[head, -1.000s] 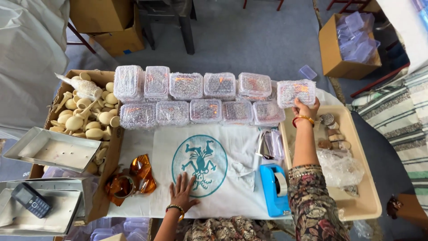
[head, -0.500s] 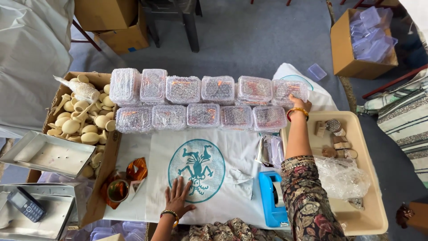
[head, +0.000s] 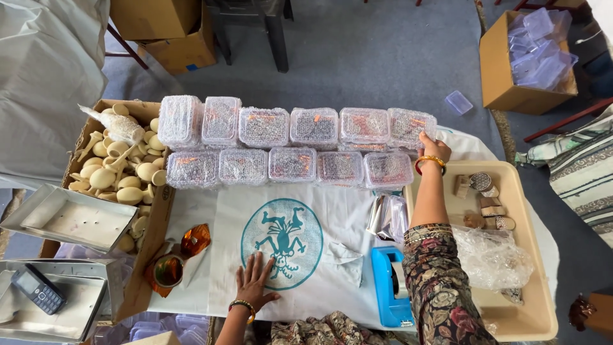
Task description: The person wraps a small plastic container with bubble wrap and secures it with tape. They then pick up a small decorative item and wipe it with a white cloth. The person handles various items on a table, including plastic containers and wooden objects.
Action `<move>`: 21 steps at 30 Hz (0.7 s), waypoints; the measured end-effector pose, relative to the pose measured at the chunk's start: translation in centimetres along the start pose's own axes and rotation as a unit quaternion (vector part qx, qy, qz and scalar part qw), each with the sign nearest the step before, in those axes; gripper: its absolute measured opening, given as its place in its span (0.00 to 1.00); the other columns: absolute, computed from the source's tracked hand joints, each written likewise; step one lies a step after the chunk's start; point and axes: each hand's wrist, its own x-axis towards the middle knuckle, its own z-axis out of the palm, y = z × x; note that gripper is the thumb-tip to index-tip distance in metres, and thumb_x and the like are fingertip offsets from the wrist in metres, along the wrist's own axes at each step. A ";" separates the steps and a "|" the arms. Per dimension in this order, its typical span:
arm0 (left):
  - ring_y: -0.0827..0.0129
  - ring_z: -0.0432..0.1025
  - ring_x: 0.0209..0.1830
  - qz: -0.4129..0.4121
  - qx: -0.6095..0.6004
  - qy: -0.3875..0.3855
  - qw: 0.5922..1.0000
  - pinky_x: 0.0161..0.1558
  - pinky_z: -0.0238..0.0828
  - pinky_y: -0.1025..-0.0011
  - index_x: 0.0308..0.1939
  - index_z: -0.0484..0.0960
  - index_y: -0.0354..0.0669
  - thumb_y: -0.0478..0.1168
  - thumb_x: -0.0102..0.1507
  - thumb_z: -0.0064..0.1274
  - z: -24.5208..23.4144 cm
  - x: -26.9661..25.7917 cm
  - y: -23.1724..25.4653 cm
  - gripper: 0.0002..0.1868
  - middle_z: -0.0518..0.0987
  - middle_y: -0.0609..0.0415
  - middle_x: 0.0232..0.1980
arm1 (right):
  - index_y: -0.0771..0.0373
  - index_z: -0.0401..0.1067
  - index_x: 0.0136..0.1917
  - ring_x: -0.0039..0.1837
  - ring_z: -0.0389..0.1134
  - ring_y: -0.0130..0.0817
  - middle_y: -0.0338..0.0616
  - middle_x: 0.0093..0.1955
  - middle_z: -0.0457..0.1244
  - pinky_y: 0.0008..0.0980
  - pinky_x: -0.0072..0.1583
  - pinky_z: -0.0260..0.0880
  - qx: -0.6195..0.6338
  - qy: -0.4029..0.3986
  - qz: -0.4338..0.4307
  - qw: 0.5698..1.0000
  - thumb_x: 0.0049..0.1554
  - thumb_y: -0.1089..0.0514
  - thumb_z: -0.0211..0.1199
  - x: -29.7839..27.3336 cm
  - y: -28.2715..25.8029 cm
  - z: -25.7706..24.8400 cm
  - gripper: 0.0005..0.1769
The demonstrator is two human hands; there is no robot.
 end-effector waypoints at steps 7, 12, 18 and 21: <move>0.61 0.21 0.85 -0.004 0.006 -0.006 1.000 0.79 0.17 0.48 0.79 0.36 0.79 0.69 0.50 0.66 -0.3 -0.1 0.1 0.64 0.27 0.60 0.85 | 0.66 0.78 0.39 0.29 0.63 0.27 0.40 0.32 0.67 0.26 0.32 0.61 -0.069 -0.041 -0.034 0.996 0.49 0.52 0.79 3.4 1.7 -0.7 0.16; 0.60 0.21 0.85 0.005 0.003 0.003 1.000 0.79 0.17 0.48 0.79 0.36 0.78 0.70 0.51 0.65 0.1 -0.1 -0.1 0.64 0.27 0.59 0.85 | 0.70 0.77 0.46 0.42 0.66 0.40 0.52 0.43 0.67 0.43 0.45 0.66 -0.249 0.006 -0.158 0.956 0.50 0.46 0.80 3.3 2.4 -0.6 0.25; 0.60 0.21 0.85 0.007 0.007 0.008 1.000 0.79 0.17 0.47 0.79 0.36 0.78 0.70 0.51 0.65 0.3 0.2 -0.3 0.64 0.27 0.59 0.85 | 0.58 0.67 0.74 0.70 0.61 0.50 0.56 0.71 0.59 0.46 0.68 0.64 -0.330 0.075 -0.277 0.899 0.54 0.45 0.76 3.0 3.3 -0.5 0.39; 0.60 0.21 0.85 0.006 0.010 0.008 1.000 0.79 0.17 0.47 0.79 0.36 0.79 0.69 0.51 0.65 0.2 0.2 -0.2 0.64 0.27 0.59 0.85 | 0.54 0.59 0.80 0.79 0.52 0.50 0.52 0.79 0.52 0.56 0.73 0.57 -0.378 0.067 -0.388 0.838 0.55 0.48 0.74 -1.7 0.5 -0.2 0.45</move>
